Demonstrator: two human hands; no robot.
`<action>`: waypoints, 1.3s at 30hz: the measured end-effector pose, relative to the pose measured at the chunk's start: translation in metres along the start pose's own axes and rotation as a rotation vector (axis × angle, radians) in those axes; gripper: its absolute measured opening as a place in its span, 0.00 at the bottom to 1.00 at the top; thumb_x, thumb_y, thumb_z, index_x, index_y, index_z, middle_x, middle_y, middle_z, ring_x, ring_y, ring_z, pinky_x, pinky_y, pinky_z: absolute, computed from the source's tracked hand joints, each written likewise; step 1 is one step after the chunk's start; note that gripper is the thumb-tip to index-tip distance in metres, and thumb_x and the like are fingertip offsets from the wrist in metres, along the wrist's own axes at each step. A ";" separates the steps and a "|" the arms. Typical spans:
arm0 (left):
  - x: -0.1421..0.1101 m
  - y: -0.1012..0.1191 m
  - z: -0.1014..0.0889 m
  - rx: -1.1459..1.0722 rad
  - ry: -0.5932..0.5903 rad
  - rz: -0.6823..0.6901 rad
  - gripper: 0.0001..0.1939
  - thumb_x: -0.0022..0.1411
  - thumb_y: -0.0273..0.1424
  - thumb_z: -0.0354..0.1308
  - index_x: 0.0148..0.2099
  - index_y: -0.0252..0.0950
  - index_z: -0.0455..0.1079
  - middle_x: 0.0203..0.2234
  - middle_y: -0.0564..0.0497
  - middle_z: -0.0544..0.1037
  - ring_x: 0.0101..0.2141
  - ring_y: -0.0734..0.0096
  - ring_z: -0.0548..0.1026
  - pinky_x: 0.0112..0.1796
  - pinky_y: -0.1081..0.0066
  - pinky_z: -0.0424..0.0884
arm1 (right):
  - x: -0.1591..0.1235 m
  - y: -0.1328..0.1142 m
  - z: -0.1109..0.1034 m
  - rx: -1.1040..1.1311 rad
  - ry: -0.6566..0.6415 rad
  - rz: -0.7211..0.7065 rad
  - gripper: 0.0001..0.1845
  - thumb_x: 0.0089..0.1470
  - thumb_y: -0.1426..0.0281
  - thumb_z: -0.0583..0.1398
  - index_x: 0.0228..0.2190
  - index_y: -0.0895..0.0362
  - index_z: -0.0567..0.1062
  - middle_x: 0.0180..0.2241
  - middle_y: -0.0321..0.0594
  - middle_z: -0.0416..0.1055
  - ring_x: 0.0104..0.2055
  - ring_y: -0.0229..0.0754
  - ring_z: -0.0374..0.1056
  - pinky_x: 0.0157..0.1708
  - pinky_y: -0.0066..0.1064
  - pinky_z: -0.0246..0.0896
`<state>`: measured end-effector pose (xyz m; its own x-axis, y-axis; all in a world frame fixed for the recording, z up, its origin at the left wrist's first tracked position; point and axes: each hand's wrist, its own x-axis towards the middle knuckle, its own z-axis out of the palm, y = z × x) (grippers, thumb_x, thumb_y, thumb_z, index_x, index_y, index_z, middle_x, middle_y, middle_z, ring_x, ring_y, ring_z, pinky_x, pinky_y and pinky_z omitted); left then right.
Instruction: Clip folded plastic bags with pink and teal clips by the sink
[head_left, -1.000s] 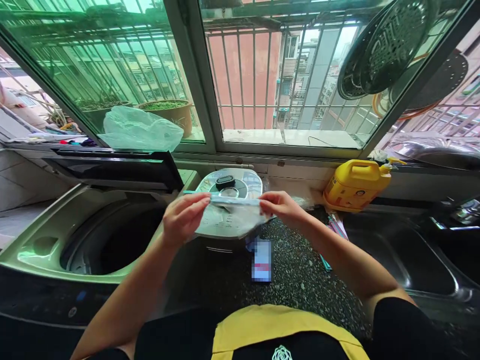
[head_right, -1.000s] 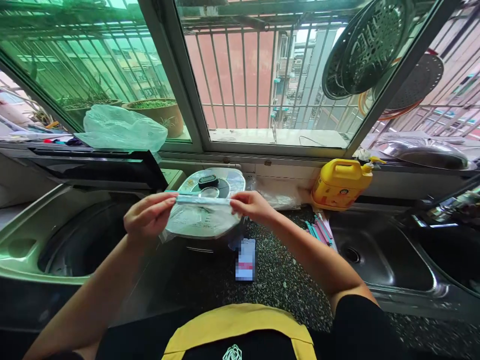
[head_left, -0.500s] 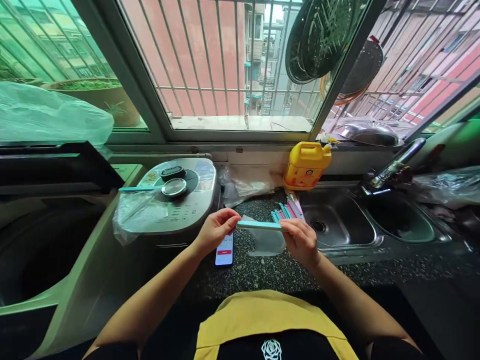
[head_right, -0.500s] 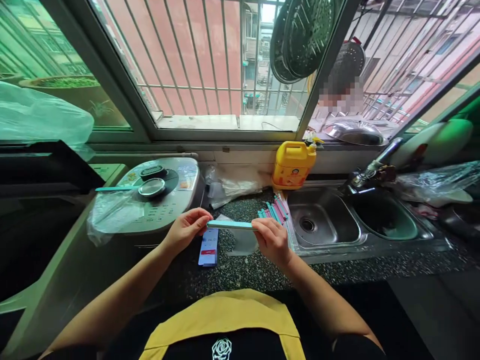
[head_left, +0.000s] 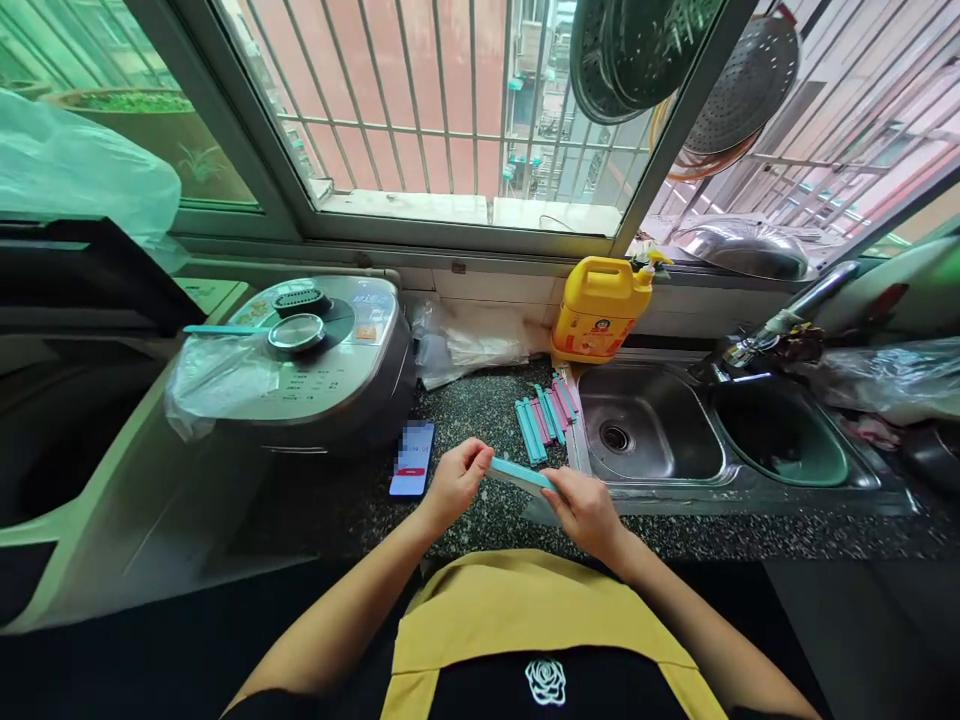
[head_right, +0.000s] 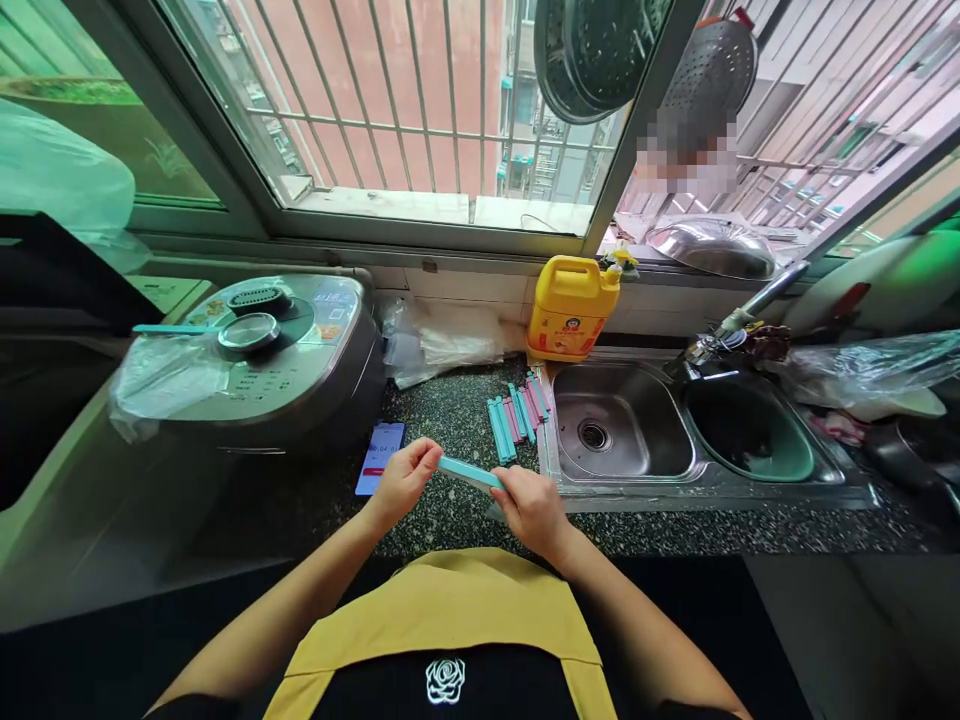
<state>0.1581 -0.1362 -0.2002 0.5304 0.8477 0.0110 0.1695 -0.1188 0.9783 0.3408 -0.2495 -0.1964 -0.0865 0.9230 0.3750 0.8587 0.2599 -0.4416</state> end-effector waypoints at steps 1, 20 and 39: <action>-0.003 -0.004 0.006 0.000 -0.004 -0.029 0.20 0.57 0.46 0.48 0.22 0.37 0.58 0.16 0.57 0.56 0.19 0.77 0.54 0.21 0.73 0.51 | -0.005 0.004 0.002 0.014 0.003 -0.008 0.11 0.58 0.69 0.50 0.38 0.57 0.70 0.27 0.41 0.71 0.29 0.40 0.68 0.29 0.29 0.62; 0.015 -0.016 0.058 -0.338 0.091 -0.294 0.27 0.46 0.57 0.52 0.21 0.37 0.53 0.14 0.60 0.50 0.17 0.80 0.50 0.19 0.75 0.49 | -0.017 0.033 0.012 0.040 0.086 0.003 0.12 0.58 0.68 0.50 0.38 0.58 0.72 0.26 0.42 0.73 0.27 0.39 0.68 0.28 0.28 0.60; 0.035 -0.016 0.065 -0.323 -0.083 -0.129 0.19 0.47 0.45 0.60 0.25 0.31 0.71 0.20 0.51 0.74 0.24 0.73 0.68 0.31 0.72 0.65 | -0.006 0.052 0.018 0.555 0.193 0.285 0.09 0.56 0.65 0.53 0.38 0.54 0.68 0.27 0.34 0.70 0.25 0.35 0.65 0.26 0.26 0.60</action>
<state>0.2278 -0.1376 -0.2288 0.5893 0.7988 -0.1205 -0.0248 0.1670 0.9856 0.3770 -0.2363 -0.2367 0.2428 0.9232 0.2978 0.4415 0.1682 -0.8814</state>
